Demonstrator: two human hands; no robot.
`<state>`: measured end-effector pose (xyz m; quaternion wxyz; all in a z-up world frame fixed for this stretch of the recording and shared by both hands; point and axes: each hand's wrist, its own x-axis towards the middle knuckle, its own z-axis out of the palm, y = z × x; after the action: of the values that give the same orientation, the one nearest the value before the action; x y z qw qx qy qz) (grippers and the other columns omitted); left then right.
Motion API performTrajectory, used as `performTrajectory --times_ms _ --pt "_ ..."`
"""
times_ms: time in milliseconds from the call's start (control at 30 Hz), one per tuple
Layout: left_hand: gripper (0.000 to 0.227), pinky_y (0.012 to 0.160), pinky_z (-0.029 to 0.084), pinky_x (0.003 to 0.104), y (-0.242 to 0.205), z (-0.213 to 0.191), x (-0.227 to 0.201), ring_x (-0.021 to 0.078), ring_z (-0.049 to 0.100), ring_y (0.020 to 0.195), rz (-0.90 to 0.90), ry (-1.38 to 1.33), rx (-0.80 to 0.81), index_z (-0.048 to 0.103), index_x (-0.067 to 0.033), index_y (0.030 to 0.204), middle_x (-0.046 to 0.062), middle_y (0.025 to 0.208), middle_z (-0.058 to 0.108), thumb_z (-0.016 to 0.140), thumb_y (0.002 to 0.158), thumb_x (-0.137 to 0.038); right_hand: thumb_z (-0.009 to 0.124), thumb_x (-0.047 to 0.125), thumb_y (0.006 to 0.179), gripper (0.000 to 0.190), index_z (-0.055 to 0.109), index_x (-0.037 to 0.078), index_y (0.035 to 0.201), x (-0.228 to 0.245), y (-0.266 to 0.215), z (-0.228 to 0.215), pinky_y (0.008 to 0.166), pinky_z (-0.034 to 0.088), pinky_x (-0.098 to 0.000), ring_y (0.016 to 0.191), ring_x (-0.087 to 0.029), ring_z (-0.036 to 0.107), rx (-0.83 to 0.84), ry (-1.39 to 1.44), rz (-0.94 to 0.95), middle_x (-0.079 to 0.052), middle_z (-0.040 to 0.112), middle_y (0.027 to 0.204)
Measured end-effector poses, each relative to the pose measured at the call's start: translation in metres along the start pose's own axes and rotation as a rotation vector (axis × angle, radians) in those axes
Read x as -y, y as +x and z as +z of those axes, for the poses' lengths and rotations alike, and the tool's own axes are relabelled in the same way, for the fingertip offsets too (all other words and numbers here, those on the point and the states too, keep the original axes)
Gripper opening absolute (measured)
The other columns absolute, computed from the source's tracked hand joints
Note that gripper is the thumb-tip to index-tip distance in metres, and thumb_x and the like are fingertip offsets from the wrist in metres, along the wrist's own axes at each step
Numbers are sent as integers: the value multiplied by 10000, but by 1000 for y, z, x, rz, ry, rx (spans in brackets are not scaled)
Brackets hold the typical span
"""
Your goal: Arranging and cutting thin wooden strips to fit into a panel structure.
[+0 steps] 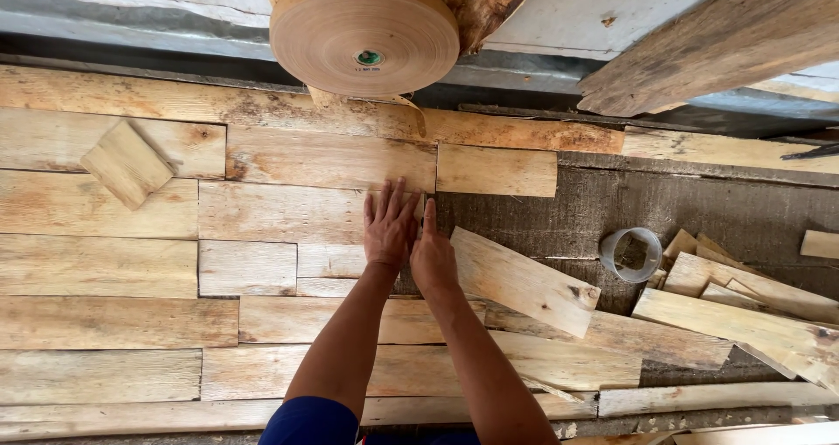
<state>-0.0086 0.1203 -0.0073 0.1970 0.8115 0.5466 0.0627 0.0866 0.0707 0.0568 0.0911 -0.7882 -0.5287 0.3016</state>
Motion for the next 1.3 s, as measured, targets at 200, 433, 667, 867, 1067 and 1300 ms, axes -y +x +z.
performTrajectory --times_ms 200,433,667,867,1067,1300 --pt "600 1282 31 518 0 0 -1 248 93 1597 15 68 0 356 -299 1612 28 1737 145 450 1022 -355 555 90 1002 865 18 119 1679 16 -10 -16 658 595 -460 761 -378 724 90 47 109 -260 733 985" --pt "568 1290 24 508 0 -7 -3 228 105 1601 -16 22 42 368 -312 1596 10 1737 144 444 1035 -346 533 13 944 841 65 98 1637 -12 -19 3 626 615 -470 867 -436 724 -116 202 -82 -332 608 1350" --pt "573 1290 32 502 1 -5 -2 225 120 1595 -12 29 13 368 -314 1599 4 1733 158 442 1031 -332 519 23 979 826 66 104 1664 -10 -10 -8 672 596 -482 858 -425 723 -35 185 -22 -296 676 1228" --pt "550 1295 41 507 0 -3 -1 231 137 1601 -13 4 -6 412 -303 1580 7 1735 181 454 1032 -336 544 38 970 852 53 107 1662 -11 -11 -1 661 599 -485 842 -416 718 -43 134 -50 -293 687 1185" --pt "553 1286 52 522 1 -2 -1 247 160 1591 -9 -35 -35 430 -286 1572 23 1725 210 472 1023 -327 552 81 989 857 39 133 1674 -2 -10 -8 680 590 -497 839 -412 712 41 85 49 -272 712 1125" --pt "565 1288 51 525 0 -7 -3 250 158 1598 -15 -40 -18 422 -293 1579 24 1727 215 472 1016 -317 540 52 969 847 51 105 1659 -6 -10 -4 691 614 -481 897 -413 725 -18 122 -12 -287 659 1277"
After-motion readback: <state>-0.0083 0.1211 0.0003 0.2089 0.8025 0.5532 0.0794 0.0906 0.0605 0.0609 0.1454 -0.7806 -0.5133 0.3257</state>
